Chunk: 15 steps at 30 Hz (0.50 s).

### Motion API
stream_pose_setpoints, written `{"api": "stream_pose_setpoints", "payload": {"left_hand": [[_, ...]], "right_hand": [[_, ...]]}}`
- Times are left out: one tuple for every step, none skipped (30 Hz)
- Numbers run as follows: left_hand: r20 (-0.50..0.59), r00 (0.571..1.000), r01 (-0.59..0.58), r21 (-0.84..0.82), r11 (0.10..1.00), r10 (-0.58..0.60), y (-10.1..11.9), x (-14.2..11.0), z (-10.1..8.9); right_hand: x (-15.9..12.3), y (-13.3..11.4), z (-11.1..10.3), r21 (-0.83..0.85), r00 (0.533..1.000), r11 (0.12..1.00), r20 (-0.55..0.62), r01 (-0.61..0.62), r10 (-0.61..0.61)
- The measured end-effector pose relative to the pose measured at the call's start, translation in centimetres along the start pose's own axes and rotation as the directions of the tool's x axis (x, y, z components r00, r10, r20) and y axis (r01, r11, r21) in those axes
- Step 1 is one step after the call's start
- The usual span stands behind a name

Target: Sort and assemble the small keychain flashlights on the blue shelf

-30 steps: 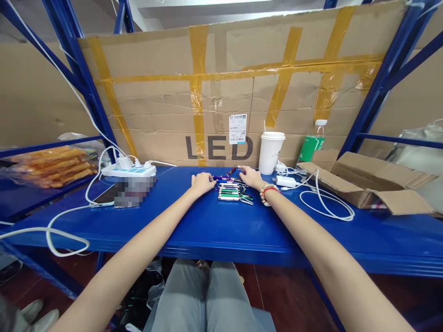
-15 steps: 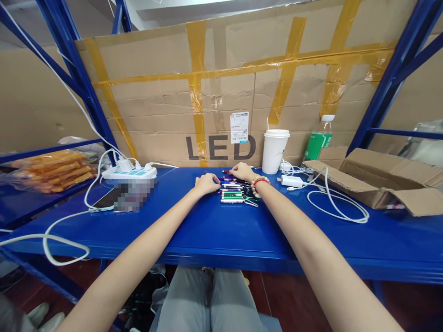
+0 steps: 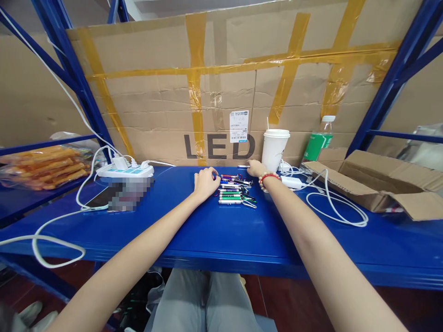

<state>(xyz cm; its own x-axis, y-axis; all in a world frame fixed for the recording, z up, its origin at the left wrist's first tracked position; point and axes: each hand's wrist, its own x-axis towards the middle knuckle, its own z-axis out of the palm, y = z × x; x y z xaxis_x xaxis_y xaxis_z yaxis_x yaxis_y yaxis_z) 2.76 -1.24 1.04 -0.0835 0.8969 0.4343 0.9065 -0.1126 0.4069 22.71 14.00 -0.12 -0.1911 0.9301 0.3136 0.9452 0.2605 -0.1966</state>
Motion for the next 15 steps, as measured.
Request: {"api": "stream_pose_setpoints", "payload": {"left_hand": [[-0.001, 1.0, -0.007, 0.003, 1.0, 0.007, 0.0, 0.0, 0.0], [0.001, 1.0, -0.012, 0.006, 1.0, 0.012, 0.1, -0.1, 0.1], [0.004, 1.0, -0.015, 0.008, 1.0, 0.015, 0.1, -0.1, 0.1], [0.006, 1.0, -0.018, 0.009, 1.0, 0.018, 0.1, -0.1, 0.1], [0.008, 1.0, -0.024, 0.011, 1.0, 0.024, 0.1, -0.2, 0.1], [0.007, 0.999, -0.034, 0.013, 0.999, 0.034, 0.1, -0.2, 0.1], [0.004, 0.999, -0.05, 0.016, 0.999, 0.05, 0.2, -0.2, 0.1], [0.001, 0.997, -0.073, 0.02, 0.997, 0.073, 0.3, -0.2, 0.1], [-0.001, 0.995, -0.103, 0.025, 0.994, 0.103, 0.3, -0.2, 0.1], [0.001, 0.99, -0.139, 0.031, 0.99, 0.139, 0.5, -0.3, 0.0], [0.009, 0.984, -0.178, 0.037, 0.983, 0.178, 0.6, -0.4, 0.0], [0.024, 0.976, -0.219, 0.04, 0.975, 0.219, 0.8, -0.5, -0.1], [0.047, 0.965, -0.259, 0.039, 0.965, 0.257, 0.9, -0.6, -0.2], [0.073, 0.954, -0.293, 0.033, 0.955, 0.29, 1.1, -0.8, -0.2], [0.106, 0.942, -0.321, 0.021, 0.947, 0.317, 1.2, -1.0, -0.3]], "right_hand": [[0.0, 0.0, 0.3, -0.012, 1.0, 1.0, 0.01, 0.001, 0.0], [0.0, -0.1, 0.5, -0.021, 1.0, 1.0, 0.017, 0.001, -0.001], [0.0, -0.2, 0.7, -0.028, 1.0, 1.0, 0.024, 0.002, -0.001], [0.0, -0.3, 0.8, -0.031, 0.999, 1.0, 0.032, 0.004, -0.003], [0.1, -0.4, 1.0, -0.03, 0.999, 1.0, 0.041, 0.008, -0.007], [0.1, -0.5, 1.0, -0.026, 0.999, 1.0, 0.051, 0.014, -0.013], [0.2, -0.7, 1.1, -0.02, 0.998, 1.0, 0.061, 0.022, -0.021], [0.3, -0.9, 1.1, -0.009, 0.997, 0.999, 0.072, 0.037, -0.037], [0.4, -1.1, 1.1, 0.01, 0.994, 0.998, 0.085, 0.062, -0.062], [0.4, -1.3, 1.0, 0.041, 0.99, 0.995, 0.1, 0.094, -0.098], [0.3, -1.6, 0.9, 0.083, 0.983, 0.988, 0.118, 0.133, -0.142], [0.2, -1.9, 0.8, 0.135, 0.972, 0.976, 0.137, 0.173, -0.191], [0.0, -2.2, 0.6, 0.19, 0.959, 0.96, 0.155, 0.206, -0.237], [-0.3, -2.5, 0.4, 0.241, 0.947, 0.943, 0.171, 0.227, -0.272], [-0.7, -2.7, 0.2, 0.282, 0.939, 0.931, 0.183, 0.232, -0.29]]}}
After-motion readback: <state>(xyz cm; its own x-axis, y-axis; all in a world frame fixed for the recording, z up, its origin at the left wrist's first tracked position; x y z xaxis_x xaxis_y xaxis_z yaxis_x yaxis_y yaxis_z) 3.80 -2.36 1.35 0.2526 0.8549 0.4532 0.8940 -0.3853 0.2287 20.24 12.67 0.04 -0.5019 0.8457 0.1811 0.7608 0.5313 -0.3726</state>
